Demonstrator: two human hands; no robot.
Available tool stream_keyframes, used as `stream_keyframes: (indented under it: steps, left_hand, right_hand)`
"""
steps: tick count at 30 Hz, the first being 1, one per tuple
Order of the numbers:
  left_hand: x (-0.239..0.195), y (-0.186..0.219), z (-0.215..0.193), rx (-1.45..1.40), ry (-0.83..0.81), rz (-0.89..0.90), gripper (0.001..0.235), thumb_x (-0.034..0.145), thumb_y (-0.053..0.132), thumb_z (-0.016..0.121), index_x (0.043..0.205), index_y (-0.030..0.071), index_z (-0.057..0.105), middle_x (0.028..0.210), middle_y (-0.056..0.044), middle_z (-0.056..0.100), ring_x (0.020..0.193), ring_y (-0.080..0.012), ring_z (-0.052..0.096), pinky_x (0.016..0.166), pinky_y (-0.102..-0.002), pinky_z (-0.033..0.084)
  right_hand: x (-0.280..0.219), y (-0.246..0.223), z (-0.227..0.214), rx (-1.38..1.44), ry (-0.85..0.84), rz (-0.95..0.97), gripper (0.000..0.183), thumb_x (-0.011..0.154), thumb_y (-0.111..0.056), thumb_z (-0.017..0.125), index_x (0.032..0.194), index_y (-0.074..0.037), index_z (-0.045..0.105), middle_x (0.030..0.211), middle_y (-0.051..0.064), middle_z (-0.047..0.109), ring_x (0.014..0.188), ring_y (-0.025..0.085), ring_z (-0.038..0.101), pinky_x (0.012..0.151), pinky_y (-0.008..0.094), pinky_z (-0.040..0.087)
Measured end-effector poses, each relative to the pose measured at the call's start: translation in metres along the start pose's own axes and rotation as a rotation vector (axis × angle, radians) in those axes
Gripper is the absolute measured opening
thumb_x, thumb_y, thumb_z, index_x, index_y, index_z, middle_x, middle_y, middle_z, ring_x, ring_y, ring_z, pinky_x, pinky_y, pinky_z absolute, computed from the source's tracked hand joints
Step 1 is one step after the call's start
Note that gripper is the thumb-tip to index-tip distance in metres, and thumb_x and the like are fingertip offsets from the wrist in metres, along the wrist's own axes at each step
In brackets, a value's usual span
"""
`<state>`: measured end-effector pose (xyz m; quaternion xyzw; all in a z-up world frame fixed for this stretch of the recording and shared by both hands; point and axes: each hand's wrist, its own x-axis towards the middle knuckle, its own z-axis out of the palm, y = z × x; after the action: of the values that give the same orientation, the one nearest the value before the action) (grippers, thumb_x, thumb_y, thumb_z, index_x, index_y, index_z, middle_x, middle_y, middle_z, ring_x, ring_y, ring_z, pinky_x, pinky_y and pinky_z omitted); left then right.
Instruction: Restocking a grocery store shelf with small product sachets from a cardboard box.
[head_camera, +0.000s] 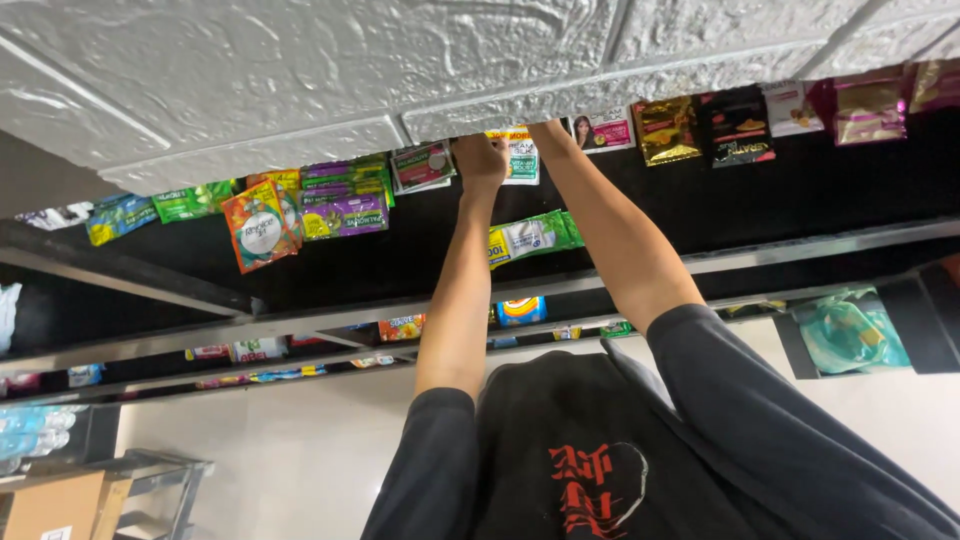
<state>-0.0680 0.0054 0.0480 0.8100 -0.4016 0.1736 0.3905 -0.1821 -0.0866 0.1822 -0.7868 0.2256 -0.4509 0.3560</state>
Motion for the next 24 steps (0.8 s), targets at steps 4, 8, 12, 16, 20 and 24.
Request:
stream_keyframes:
  steps: [4, 8, 12, 16, 20, 24]
  left_hand:
    - [-0.004, 0.017, 0.007, 0.053, -0.138, -0.065, 0.062, 0.079, 0.032, 0.075, 0.126, -0.006, 0.060, 0.131, -0.026, 0.060, 0.124, -0.0414, 0.052, 0.101, -0.055, 0.038]
    - [-0.001, 0.041, -0.002, 0.148, -0.389, -0.124, 0.061, 0.090, 0.044, 0.070, 0.122, -0.006, 0.059, 0.130, -0.024, 0.060, 0.130, -0.0384, 0.050, 0.110, -0.052, 0.037]
    - [-0.005, 0.040, 0.012, 0.157, -0.267, -0.021, 0.055, 0.086, 0.041, 0.070, 0.114, -0.005, 0.060, 0.125, -0.026, 0.060, 0.125, -0.0413, 0.049, 0.106, -0.055, 0.035]
    - [-0.005, 0.038, 0.021, 0.176, -0.304, -0.062, 0.048, 0.088, 0.034, 0.066, 0.115, -0.005, 0.059, 0.124, -0.026, 0.061, 0.126, -0.0399, 0.051, 0.108, -0.055, 0.035]
    - [-0.004, 0.029, 0.034, 0.181, -0.375, -0.112, 0.041, 0.086, 0.024, 0.063, 0.120, 0.002, 0.061, 0.129, -0.021, 0.062, 0.130, -0.0355, 0.053, 0.116, -0.052, 0.033]
    - [0.000, 0.056, 0.005, 0.255, -0.470, -0.069, 0.054, 0.087, 0.030, 0.059, 0.135, 0.006, 0.056, 0.135, -0.019, 0.060, 0.129, -0.0370, 0.052, 0.107, -0.055, 0.035]
  right_hand:
    - [0.004, 0.037, 0.008, -0.104, 0.064, -0.001, 0.032, 0.094, -0.024, 0.065, 0.121, -0.007, 0.067, 0.123, 0.015, 0.069, 0.115, 0.035, 0.062, 0.099, 0.047, 0.050]
    - [-0.001, 0.068, 0.012, -0.200, 0.115, -0.003, 0.033, 0.092, -0.024, 0.065, 0.119, -0.007, 0.068, 0.122, 0.015, 0.070, 0.114, 0.037, 0.062, 0.099, 0.048, 0.048]
    - [-0.023, 0.071, 0.021, -0.293, 0.164, 0.005, 0.033, 0.090, -0.024, 0.064, 0.117, -0.007, 0.070, 0.120, 0.016, 0.071, 0.114, 0.039, 0.062, 0.099, 0.049, 0.047]
    - [-0.033, 0.106, 0.031, -0.392, 0.201, 0.027, 0.033, 0.088, -0.024, 0.064, 0.115, -0.007, 0.071, 0.118, 0.017, 0.071, 0.113, 0.041, 0.061, 0.099, 0.050, 0.046]
    - [-0.025, 0.084, 0.043, -0.501, 0.035, -0.110, 0.032, 0.087, -0.028, 0.068, 0.111, -0.008, 0.074, 0.112, 0.020, 0.072, 0.107, 0.046, 0.062, 0.091, 0.056, 0.045]
    - [-0.030, 0.071, 0.035, -0.451, -0.062, -0.214, 0.034, 0.088, -0.032, 0.069, 0.112, -0.007, 0.074, 0.113, 0.022, 0.071, 0.106, 0.047, 0.063, 0.090, 0.056, 0.048]
